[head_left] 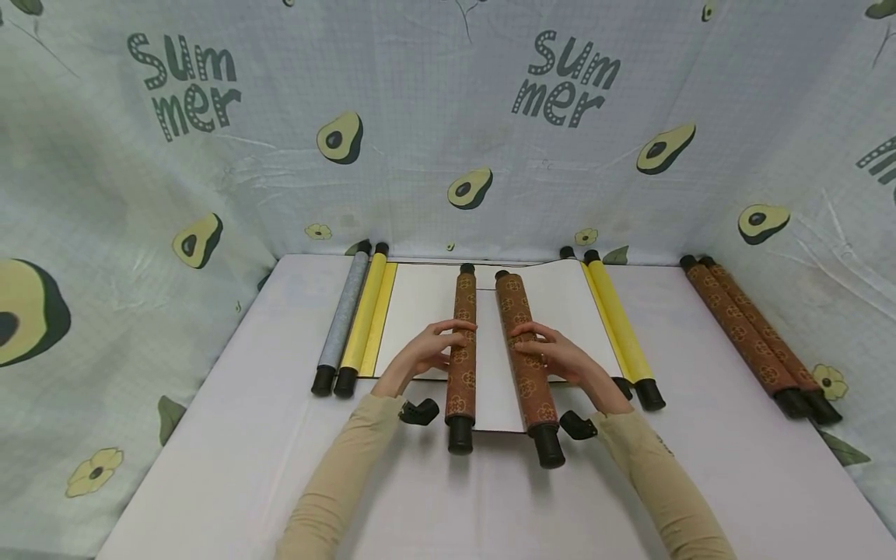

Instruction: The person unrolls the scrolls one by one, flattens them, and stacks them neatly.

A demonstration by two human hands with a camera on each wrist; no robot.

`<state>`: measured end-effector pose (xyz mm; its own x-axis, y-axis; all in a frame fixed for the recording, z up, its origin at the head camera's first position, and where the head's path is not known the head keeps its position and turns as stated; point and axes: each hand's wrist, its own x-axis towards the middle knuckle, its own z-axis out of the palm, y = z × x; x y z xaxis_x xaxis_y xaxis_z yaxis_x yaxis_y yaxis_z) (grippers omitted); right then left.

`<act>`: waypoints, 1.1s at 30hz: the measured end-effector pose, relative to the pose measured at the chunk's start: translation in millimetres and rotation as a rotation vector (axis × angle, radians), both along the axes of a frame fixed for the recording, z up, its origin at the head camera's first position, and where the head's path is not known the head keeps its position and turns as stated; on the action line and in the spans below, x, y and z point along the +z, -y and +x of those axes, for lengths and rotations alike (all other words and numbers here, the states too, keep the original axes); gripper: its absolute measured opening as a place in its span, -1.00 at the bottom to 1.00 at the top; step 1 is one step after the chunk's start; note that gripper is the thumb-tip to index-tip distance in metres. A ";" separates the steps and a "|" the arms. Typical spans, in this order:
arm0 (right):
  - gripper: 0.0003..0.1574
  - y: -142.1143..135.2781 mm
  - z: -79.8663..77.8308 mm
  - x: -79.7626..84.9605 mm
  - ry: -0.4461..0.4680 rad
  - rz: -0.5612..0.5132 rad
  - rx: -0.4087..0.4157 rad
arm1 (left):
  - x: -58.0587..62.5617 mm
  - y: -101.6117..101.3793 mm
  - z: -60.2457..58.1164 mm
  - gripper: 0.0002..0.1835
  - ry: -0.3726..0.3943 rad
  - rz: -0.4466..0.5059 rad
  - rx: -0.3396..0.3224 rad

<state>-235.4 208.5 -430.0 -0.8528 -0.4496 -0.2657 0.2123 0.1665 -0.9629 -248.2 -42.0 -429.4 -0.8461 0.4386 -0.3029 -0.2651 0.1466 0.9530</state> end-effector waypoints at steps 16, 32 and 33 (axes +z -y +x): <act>-0.58 -3.2 -0.9 -4.0 -0.082 0.041 0.016 | -6.3 -5.3 0.1 -0.75 -0.131 -0.121 0.029; -0.61 -9.0 -2.8 -4.4 -0.162 0.047 0.055 | -6.4 2.3 -2.8 -0.55 -0.165 -0.110 0.004; -0.62 -9.4 -2.8 -4.3 -0.168 0.047 0.059 | -6.4 2.5 -3.0 -0.54 -0.161 -0.108 0.000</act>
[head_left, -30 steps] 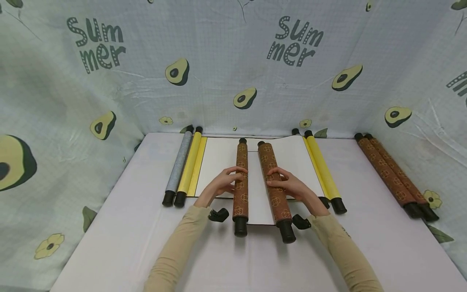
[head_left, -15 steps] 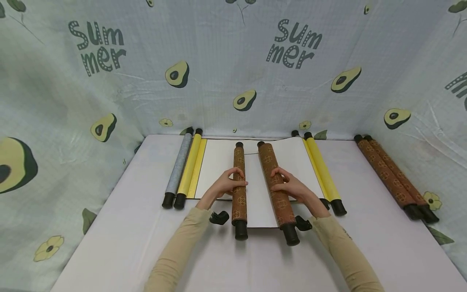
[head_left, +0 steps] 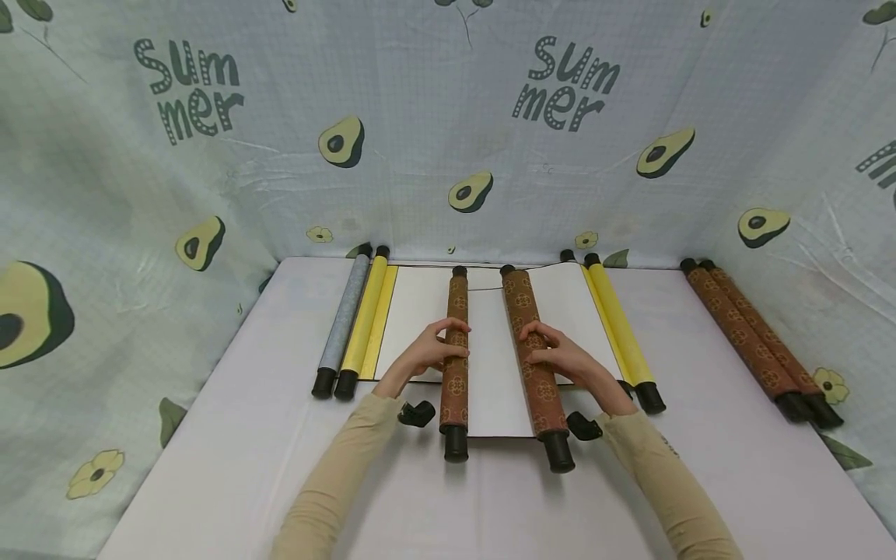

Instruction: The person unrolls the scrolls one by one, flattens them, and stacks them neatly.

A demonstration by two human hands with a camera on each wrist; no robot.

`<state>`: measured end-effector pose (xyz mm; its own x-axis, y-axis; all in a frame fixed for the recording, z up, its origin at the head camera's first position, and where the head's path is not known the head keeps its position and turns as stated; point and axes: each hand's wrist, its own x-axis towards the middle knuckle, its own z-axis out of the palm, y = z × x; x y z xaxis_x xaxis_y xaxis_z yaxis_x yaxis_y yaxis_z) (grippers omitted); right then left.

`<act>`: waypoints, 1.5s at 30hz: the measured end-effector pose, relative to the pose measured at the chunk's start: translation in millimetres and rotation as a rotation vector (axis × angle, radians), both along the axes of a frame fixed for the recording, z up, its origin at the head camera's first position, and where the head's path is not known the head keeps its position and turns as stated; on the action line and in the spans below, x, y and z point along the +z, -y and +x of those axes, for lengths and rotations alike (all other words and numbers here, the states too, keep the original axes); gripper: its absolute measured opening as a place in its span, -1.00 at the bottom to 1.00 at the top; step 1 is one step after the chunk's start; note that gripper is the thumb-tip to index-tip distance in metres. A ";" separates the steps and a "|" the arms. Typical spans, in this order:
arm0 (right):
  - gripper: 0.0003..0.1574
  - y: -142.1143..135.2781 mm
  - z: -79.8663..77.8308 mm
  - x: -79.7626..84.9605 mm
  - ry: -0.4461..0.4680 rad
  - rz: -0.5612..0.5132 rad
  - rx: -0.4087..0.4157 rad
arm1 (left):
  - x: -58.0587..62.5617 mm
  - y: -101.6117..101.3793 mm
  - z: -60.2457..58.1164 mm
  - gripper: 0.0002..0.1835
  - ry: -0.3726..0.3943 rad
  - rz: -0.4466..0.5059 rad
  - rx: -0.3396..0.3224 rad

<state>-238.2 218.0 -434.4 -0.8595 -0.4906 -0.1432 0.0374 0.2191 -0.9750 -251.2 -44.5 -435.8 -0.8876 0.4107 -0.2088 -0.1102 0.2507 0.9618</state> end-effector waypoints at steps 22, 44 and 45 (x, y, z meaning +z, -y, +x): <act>-0.58 1.1 0.7 3.1 -0.178 0.129 -0.072 | 9.9 -0.2 0.0 -0.76 -0.019 -0.098 -0.026; -0.64 -14.6 -4.2 1.9 -0.215 0.208 -0.048 | 8.6 7.8 1.1 -0.73 -0.106 -0.072 -0.063; -0.67 -14.7 -4.1 2.1 -0.230 0.209 -0.048 | 9.4 8.3 1.2 -0.73 -0.109 -0.082 -0.062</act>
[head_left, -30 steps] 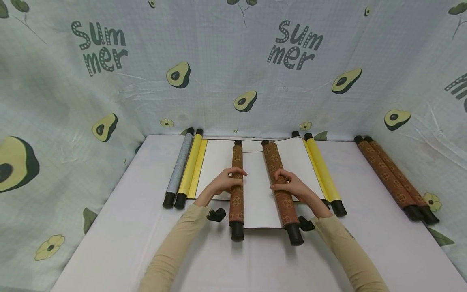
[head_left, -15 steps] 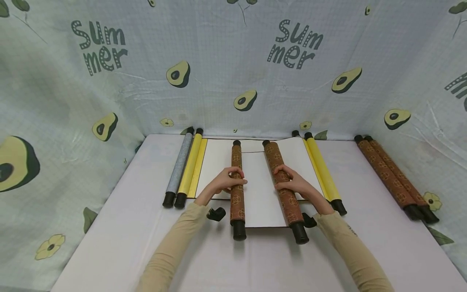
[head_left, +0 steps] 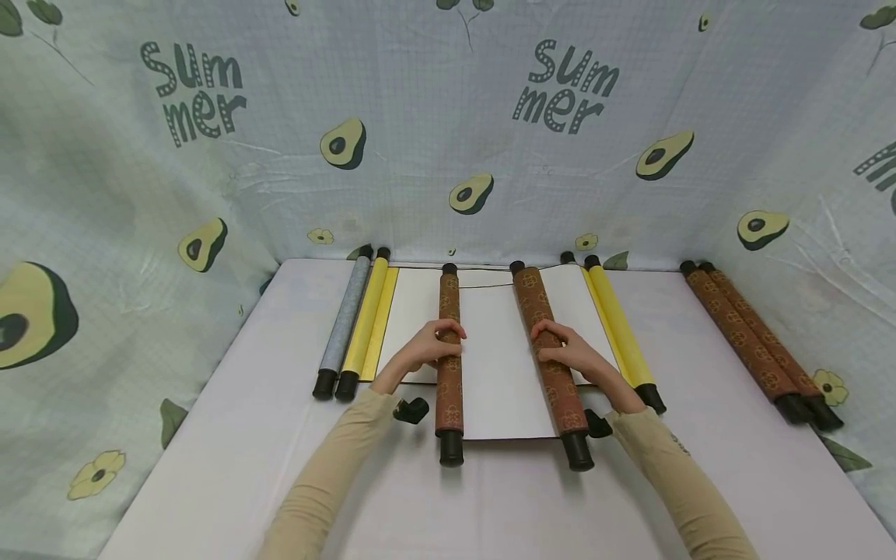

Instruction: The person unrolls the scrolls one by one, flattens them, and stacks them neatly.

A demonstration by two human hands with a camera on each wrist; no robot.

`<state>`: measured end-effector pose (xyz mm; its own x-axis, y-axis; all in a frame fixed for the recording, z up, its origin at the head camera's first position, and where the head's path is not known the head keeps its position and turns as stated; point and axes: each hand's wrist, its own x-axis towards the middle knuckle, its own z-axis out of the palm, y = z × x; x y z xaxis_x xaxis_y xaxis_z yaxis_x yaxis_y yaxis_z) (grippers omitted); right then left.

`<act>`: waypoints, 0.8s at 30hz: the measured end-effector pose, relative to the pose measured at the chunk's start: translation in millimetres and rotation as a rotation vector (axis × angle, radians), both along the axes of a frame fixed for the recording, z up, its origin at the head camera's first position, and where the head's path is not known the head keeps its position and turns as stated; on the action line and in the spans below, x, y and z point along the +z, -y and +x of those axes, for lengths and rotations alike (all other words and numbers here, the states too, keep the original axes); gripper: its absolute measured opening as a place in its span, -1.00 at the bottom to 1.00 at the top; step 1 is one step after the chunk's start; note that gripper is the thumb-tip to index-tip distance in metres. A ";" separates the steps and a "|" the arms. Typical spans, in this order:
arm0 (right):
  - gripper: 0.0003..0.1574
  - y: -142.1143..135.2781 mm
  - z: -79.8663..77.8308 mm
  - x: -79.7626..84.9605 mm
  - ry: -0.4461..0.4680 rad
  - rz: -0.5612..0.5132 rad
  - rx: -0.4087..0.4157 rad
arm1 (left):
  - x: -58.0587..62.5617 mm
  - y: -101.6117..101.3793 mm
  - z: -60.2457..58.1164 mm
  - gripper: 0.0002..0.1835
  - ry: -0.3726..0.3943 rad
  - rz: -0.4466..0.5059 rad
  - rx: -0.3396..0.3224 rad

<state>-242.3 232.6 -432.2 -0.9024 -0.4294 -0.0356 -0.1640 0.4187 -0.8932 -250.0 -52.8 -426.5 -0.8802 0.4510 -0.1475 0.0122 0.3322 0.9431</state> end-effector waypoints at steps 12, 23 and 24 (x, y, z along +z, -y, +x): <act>-0.62 1.5 0.5 1.4 -0.003 0.023 -0.070 | 2.0 -0.4 -3.0 -0.74 -0.022 -0.053 0.046; -0.54 -3.3 -1.1 7.3 0.038 0.000 -0.040 | 3.9 0.4 -3.6 -0.71 -0.016 -0.038 0.050; -0.53 -3.8 -1.3 7.0 0.043 0.001 -0.043 | 4.3 0.5 -3.3 -0.71 -0.013 -0.036 0.048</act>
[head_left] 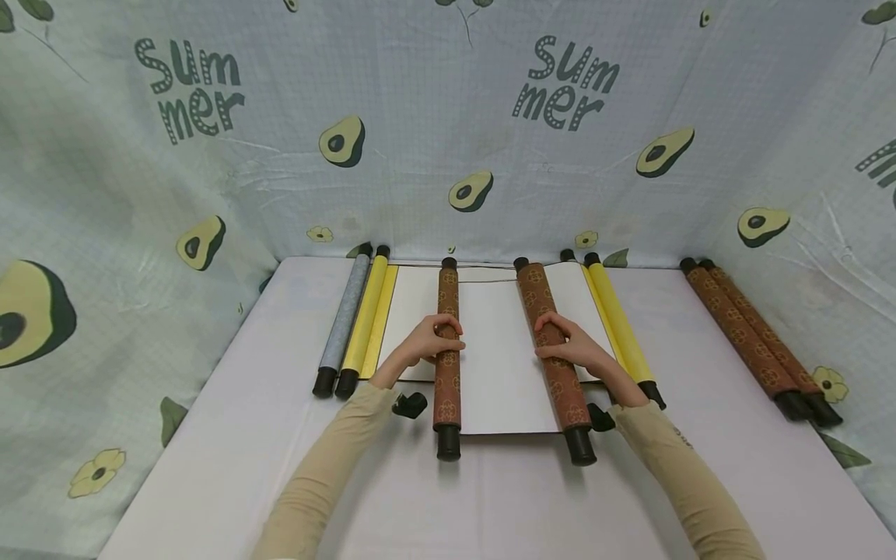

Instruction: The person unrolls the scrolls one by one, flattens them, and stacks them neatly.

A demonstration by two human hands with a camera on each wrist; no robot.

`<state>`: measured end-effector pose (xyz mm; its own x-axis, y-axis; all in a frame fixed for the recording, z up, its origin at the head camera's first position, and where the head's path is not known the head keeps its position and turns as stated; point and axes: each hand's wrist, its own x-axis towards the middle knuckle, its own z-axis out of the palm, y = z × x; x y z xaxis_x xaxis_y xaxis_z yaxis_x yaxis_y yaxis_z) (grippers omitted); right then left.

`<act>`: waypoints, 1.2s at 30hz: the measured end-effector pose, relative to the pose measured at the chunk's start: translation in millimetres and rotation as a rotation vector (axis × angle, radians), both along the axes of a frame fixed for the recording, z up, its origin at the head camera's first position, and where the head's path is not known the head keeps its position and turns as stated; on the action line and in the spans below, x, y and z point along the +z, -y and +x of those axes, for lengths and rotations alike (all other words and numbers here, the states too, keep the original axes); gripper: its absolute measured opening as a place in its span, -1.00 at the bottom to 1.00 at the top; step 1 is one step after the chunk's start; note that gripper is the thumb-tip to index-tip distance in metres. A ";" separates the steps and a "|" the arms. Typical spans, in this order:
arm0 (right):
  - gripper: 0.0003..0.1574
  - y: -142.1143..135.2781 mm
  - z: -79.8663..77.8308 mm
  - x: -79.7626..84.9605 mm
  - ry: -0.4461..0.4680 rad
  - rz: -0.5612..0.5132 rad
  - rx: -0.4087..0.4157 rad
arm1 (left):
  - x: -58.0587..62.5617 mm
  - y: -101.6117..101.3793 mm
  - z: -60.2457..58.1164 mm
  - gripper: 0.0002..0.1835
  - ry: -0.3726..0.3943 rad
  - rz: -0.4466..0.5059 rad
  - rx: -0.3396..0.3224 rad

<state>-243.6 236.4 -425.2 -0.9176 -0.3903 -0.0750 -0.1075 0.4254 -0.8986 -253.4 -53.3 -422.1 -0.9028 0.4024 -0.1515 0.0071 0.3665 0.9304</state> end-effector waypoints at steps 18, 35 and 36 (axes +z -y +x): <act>-0.61 -10.2 0.3 -3.5 -0.063 0.006 0.002 | 2.4 6.9 -0.8 -0.73 -0.019 -0.008 0.000; -0.71 -10.4 2.8 0.6 -0.076 -0.003 -0.021 | 0.5 7.6 -4.5 -0.77 -0.045 -0.031 0.025; -0.69 -10.1 2.9 1.0 -0.071 -0.006 -0.024 | 0.9 7.5 -4.0 -0.77 -0.057 -0.029 0.025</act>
